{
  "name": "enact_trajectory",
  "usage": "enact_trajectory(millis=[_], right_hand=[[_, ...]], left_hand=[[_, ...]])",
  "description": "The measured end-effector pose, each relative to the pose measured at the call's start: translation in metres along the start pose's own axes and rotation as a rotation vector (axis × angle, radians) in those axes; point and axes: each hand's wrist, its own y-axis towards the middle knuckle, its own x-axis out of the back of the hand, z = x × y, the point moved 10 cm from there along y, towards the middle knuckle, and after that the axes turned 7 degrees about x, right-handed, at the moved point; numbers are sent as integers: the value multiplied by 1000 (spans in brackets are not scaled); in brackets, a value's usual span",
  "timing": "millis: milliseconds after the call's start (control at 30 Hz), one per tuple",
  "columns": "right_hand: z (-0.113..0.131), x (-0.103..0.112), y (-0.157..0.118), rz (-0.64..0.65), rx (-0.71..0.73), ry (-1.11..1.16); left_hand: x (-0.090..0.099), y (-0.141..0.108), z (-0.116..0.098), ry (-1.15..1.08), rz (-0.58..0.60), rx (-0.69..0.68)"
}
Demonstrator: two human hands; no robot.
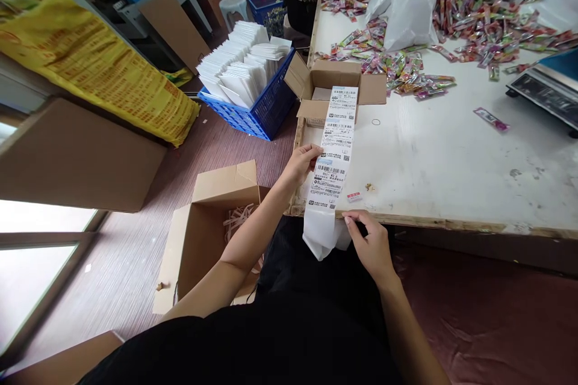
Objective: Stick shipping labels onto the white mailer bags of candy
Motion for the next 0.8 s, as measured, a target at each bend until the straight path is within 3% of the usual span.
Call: enact_trajectory(millis=[567, 800], right_hand=[[-8, -2, -3, -88, -104, 149], [-9, -7, -2, -61, -88, 185]], left_hand=[[-11, -10, 11, -162, 77, 75], [-12, -13, 14, -188, 84, 94]])
